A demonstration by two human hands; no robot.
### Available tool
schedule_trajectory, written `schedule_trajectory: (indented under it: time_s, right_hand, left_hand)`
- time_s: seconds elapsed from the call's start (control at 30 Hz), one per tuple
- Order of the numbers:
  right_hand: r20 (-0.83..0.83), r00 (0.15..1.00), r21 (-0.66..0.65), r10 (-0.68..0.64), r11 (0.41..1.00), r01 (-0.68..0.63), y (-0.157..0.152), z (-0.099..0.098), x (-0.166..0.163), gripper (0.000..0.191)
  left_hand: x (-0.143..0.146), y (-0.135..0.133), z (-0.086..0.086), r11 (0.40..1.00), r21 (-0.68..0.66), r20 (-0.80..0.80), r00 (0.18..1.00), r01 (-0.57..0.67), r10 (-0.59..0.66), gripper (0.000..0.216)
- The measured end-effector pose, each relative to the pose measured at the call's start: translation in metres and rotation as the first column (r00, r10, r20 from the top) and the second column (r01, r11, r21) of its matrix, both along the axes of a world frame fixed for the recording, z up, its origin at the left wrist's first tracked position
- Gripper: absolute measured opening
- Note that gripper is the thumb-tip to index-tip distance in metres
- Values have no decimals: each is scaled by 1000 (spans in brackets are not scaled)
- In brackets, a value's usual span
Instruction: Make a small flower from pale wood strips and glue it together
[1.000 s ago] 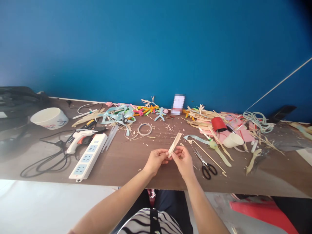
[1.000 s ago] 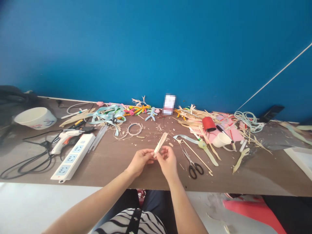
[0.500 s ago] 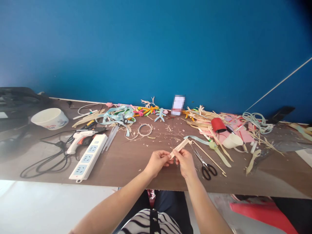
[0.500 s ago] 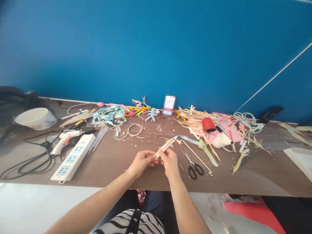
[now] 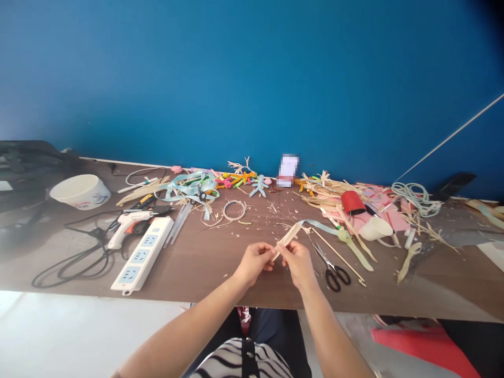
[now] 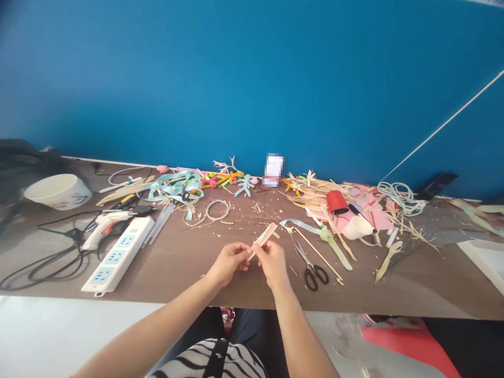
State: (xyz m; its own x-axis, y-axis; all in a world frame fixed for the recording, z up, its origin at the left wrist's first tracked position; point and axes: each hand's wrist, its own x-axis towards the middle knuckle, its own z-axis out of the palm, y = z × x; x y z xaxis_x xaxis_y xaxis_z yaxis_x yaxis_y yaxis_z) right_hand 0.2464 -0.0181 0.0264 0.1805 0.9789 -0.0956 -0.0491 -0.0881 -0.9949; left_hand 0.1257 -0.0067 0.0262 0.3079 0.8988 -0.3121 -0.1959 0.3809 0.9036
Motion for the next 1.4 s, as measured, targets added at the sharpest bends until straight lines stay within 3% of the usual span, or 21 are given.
schedule_trajectory:
  time_s: [0.33, 0.53, 0.8, 1.13, 1.4]
  right_hand:
    - [42, 999, -27, -14, 1000, 15, -2, 4, 10, 22]
    - [14, 995, -101, 95, 991, -93, -2, 10, 2, 23]
    - [91, 995, -87, 29, 996, -21, 4, 6, 1, 27]
    - [146, 987, -104, 66, 993, -51, 3, 10, 4, 27]
    - [146, 989, -58, 15, 998, -7, 4, 5, 1, 27]
  left_hand:
    - [-1, 0, -3, 998, 15, -19, 998, -57, 58, 26]
    - [-1, 0, 0, 998, 59, -39, 999, -34, 36, 28]
    - [-2, 2, 5, 991, 134, -90, 996, 6, 6, 27]
    - [-7, 3, 11, 992, 13, -13, 992, 125, -125, 28]
    - [-5, 4, 5, 999, 37, -24, 999, 40, -40, 30]
